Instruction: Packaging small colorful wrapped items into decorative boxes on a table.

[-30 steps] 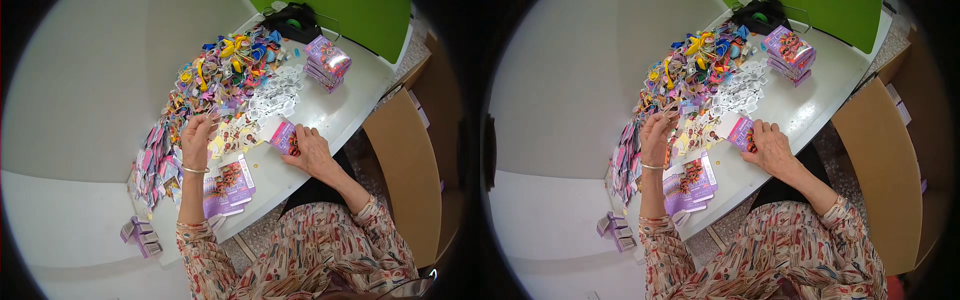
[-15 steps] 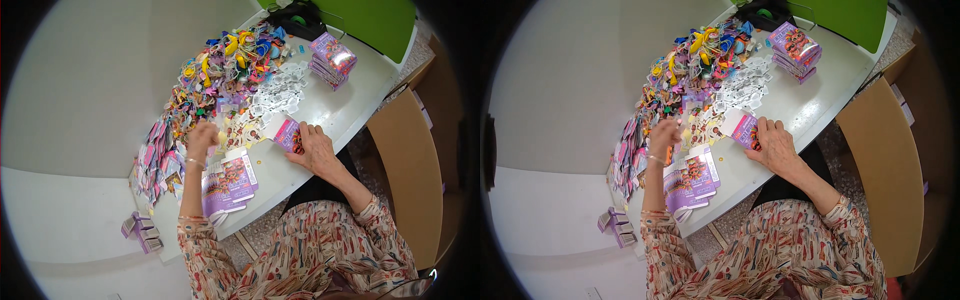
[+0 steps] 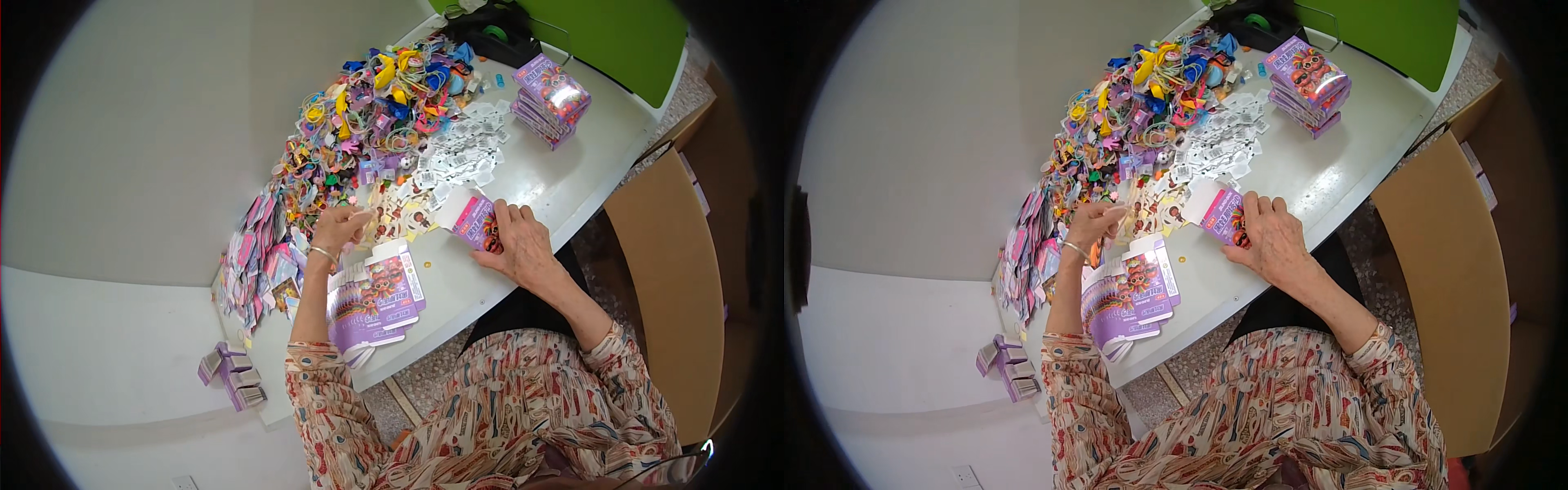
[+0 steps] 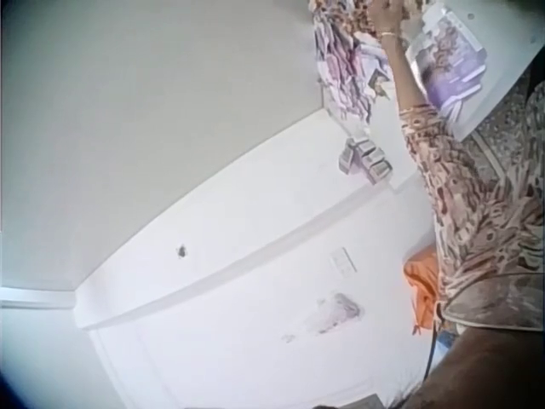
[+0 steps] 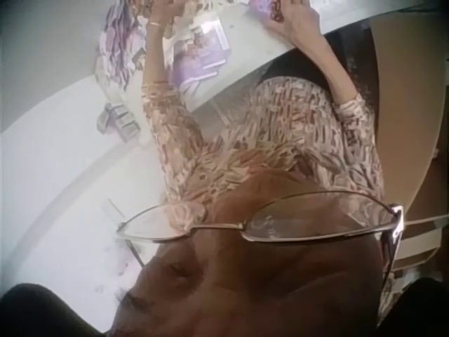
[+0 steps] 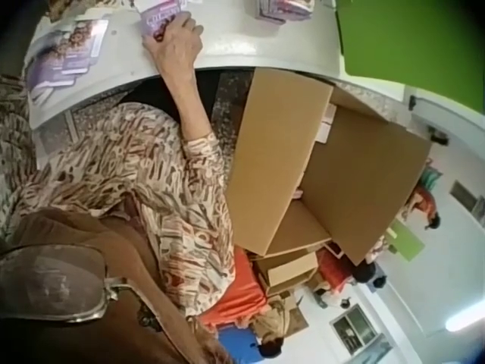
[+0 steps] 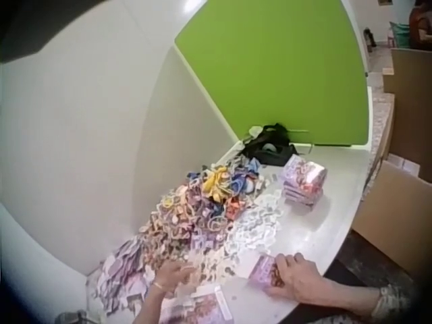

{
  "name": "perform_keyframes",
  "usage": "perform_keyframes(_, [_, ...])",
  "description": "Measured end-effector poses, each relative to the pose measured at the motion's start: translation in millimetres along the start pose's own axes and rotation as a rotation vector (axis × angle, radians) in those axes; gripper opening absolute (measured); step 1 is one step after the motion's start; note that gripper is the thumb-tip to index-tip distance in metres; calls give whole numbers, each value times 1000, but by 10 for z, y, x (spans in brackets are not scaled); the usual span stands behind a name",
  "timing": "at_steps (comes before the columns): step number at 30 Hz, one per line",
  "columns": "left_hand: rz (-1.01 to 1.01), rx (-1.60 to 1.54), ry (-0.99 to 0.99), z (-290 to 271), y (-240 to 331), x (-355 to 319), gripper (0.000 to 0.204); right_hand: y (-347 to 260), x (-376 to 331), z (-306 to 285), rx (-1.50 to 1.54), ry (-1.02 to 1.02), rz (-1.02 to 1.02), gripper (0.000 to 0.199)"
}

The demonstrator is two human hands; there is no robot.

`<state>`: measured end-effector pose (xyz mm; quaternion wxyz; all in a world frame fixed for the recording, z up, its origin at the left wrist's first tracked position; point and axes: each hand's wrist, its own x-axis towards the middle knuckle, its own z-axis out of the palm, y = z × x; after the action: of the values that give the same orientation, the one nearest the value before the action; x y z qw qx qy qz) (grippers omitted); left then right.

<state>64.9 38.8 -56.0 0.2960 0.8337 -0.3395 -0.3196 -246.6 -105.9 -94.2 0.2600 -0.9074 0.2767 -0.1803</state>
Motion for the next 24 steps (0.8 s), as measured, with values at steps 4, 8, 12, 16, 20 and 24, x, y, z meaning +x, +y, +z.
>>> perform_keyframes(4, [194,-310,82,-86,248,-177,19,-56,58,-51,-68,-85,-35,83])
perform_keyframes(8, [312,-247,106,-190,632,-388,18,-141,255,-67,-7,35,-211,93])
perform_keyframes(12, [401,-162,35,-341,965,-647,20,-402,710,38,77,219,-402,87])
perform_keyframes(16, [389,-173,23,-356,1090,-788,20,-751,1325,289,217,347,-630,70])
perform_keyframes(20, [399,-110,64,-366,1011,-767,20,-808,1709,418,137,-212,-517,44])
perform_keyframes(24, [306,-177,166,-512,715,-686,23,-526,1867,502,326,-31,-641,27])
